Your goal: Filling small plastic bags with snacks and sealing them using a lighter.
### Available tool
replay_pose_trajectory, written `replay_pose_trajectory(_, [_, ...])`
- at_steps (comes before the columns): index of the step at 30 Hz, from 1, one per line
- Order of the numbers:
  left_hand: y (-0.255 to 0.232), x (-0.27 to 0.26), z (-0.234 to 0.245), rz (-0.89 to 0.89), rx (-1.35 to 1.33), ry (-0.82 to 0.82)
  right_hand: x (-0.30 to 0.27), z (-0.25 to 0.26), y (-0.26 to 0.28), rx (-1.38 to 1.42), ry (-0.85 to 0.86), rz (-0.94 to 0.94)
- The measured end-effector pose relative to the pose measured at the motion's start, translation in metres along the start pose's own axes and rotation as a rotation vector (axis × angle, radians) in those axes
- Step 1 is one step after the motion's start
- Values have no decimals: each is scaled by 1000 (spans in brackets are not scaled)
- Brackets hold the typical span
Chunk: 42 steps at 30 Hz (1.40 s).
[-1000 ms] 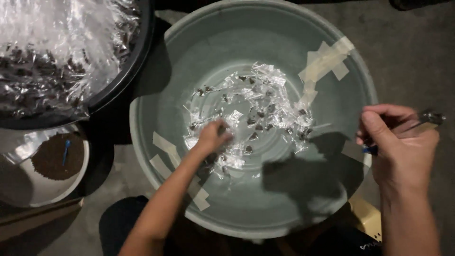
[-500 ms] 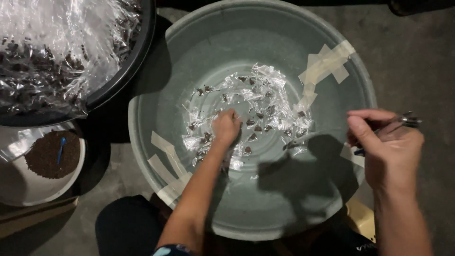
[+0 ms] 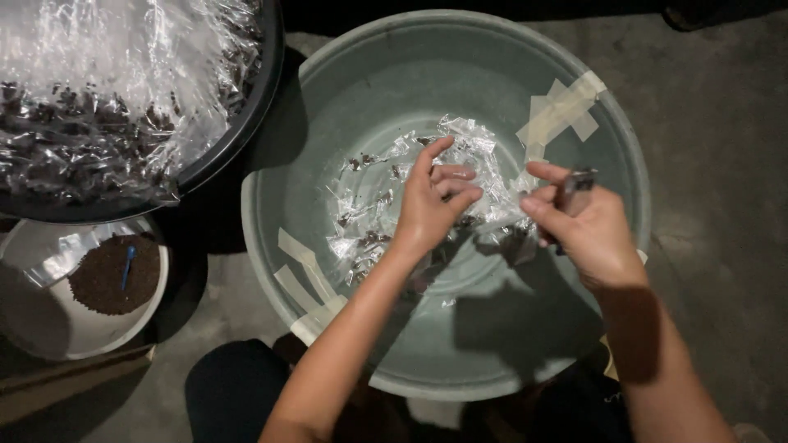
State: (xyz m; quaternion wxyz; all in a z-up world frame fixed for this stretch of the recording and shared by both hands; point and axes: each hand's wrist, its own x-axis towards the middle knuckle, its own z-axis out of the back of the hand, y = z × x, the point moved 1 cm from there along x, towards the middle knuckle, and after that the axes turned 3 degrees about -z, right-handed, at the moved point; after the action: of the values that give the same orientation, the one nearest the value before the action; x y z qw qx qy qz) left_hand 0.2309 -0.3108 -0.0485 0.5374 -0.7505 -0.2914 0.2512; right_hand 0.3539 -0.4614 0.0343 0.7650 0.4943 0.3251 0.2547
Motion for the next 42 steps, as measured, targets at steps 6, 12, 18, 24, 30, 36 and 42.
replay_pose_trajectory(6, [-39,-26,-11,-162,168,96,-3,-17,5,219,35,28])
replay_pose_trajectory(12, [-46,-39,-9,-257,281,257,2,-19,-9,169,35,71])
replay_pose_trajectory(18, [89,-67,-25,254,11,735,-10,-6,19,-115,-136,86])
replay_pose_trajectory(24, [57,-13,30,382,858,512,-38,10,27,-35,-326,164])
replay_pose_trajectory(30, [193,94,159,162,1229,-237,-30,11,15,53,-293,79])
replay_pose_trajectory(36, [244,97,166,223,1440,-138,-24,21,3,-26,-275,104])
replay_pose_trajectory(42, [256,72,171,175,1241,-200,-22,16,8,-100,-253,88])
